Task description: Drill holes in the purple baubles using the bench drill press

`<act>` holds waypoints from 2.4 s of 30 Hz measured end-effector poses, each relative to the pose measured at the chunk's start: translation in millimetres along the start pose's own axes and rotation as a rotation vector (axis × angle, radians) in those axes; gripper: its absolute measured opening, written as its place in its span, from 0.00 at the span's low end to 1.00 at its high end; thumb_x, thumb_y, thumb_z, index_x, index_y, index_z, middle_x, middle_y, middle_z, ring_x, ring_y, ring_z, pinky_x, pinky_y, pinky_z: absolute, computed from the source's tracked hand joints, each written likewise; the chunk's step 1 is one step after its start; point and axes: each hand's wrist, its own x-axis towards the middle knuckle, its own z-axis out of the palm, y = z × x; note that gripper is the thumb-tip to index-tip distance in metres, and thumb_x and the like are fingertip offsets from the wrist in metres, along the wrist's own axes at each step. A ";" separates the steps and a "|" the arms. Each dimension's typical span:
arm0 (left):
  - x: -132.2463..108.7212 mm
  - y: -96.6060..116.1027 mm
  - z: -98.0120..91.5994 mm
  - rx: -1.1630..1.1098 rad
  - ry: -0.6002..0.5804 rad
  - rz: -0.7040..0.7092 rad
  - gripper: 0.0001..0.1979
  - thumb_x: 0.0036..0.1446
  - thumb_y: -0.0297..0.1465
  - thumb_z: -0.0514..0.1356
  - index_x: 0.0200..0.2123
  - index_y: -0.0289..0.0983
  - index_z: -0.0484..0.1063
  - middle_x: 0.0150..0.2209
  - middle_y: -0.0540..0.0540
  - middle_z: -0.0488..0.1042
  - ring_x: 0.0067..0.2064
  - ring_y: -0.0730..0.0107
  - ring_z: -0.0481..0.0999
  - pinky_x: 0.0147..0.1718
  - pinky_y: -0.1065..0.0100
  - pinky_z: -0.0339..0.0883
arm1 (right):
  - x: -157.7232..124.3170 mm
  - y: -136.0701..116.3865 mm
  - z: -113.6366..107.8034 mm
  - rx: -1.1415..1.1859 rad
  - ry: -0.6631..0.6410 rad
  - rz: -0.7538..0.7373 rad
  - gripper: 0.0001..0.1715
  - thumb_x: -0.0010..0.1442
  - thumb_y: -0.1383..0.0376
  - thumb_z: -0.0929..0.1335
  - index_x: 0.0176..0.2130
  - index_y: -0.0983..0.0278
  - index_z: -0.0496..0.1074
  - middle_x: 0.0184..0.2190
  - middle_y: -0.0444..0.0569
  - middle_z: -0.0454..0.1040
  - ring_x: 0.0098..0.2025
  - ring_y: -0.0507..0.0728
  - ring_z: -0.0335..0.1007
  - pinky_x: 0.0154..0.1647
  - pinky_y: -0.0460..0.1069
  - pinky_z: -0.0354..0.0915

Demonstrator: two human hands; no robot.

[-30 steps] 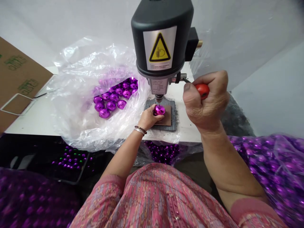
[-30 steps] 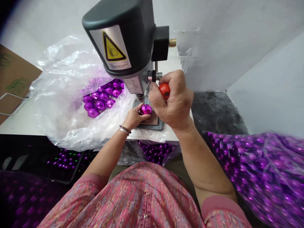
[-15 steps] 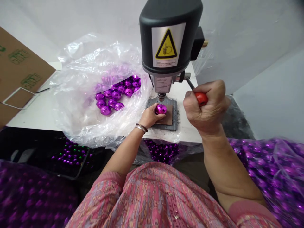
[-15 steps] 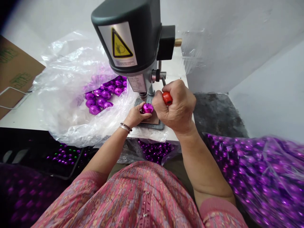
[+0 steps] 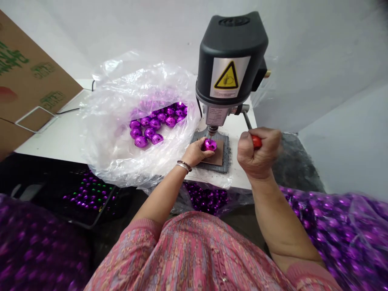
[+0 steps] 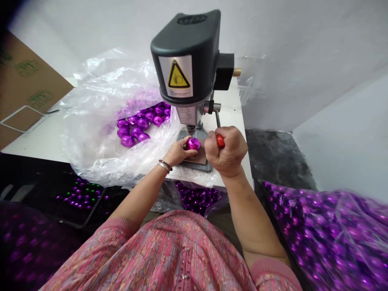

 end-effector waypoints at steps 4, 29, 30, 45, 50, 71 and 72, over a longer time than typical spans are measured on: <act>-0.7 0.3 -0.9 0.029 -0.013 0.020 0.32 0.49 0.36 0.69 0.57 0.36 0.70 0.42 0.46 0.79 0.39 0.66 0.76 0.41 0.68 0.67 | -3.0 -0.9 4.5 0.047 0.078 -0.033 0.04 0.61 0.64 0.64 0.35 0.63 0.64 0.26 0.45 0.67 0.28 0.49 0.64 0.31 0.46 0.63; -47.0 -26.8 -85.4 0.094 0.364 0.212 0.18 0.57 0.25 0.54 0.49 0.37 0.76 0.49 0.41 0.79 0.44 0.68 0.78 0.47 0.65 0.71 | 83.4 -13.6 1.2 0.080 -0.080 0.410 0.10 0.58 0.63 0.64 0.29 0.65 0.60 0.25 0.40 0.60 0.28 0.45 0.53 0.33 0.47 0.52; -40.2 -31.1 -102.2 0.141 0.485 0.086 0.18 0.59 0.26 0.54 0.50 0.37 0.76 0.48 0.40 0.79 0.45 0.65 0.78 0.47 0.64 0.70 | 82.6 -13.7 1.5 0.085 -0.069 0.404 0.10 0.58 0.62 0.64 0.29 0.65 0.60 0.25 0.41 0.61 0.28 0.45 0.53 0.33 0.46 0.52; -21.6 -37.0 -121.4 -0.528 0.470 -0.079 0.23 0.55 0.43 0.60 0.51 0.38 0.70 0.40 0.45 0.78 0.40 0.67 0.79 0.40 0.67 0.72 | 76.8 -18.4 -2.8 0.099 -0.048 0.333 0.10 0.58 0.62 0.64 0.29 0.66 0.60 0.24 0.39 0.60 0.27 0.43 0.52 0.31 0.43 0.54; -40.2 6.4 -90.2 -0.784 0.099 -0.092 0.23 0.55 0.47 0.62 0.48 0.37 0.73 0.37 0.41 0.79 0.35 0.67 0.80 0.34 0.67 0.73 | 89.6 -19.6 -1.8 0.150 -0.073 0.384 0.09 0.57 0.66 0.64 0.29 0.65 0.58 0.22 0.38 0.57 0.26 0.44 0.48 0.32 0.45 0.52; 2.3 -10.3 -17.3 -0.199 0.057 -0.039 0.19 0.50 0.39 0.66 0.44 0.36 0.75 0.35 0.48 0.76 0.35 0.72 0.72 0.35 0.72 0.66 | 142.6 -17.8 10.0 0.182 -0.268 0.662 0.23 0.62 0.68 0.65 0.23 0.64 0.48 0.20 0.36 0.45 0.26 0.44 0.39 0.33 0.45 0.44; 2.3 -9.5 -18.0 -0.191 0.040 -0.040 0.19 0.51 0.39 0.66 0.44 0.36 0.75 0.35 0.49 0.76 0.35 0.72 0.71 0.34 0.72 0.65 | 142.6 -17.9 10.0 0.181 -0.271 0.662 0.23 0.62 0.68 0.65 0.23 0.64 0.48 0.20 0.36 0.46 0.26 0.44 0.39 0.33 0.45 0.44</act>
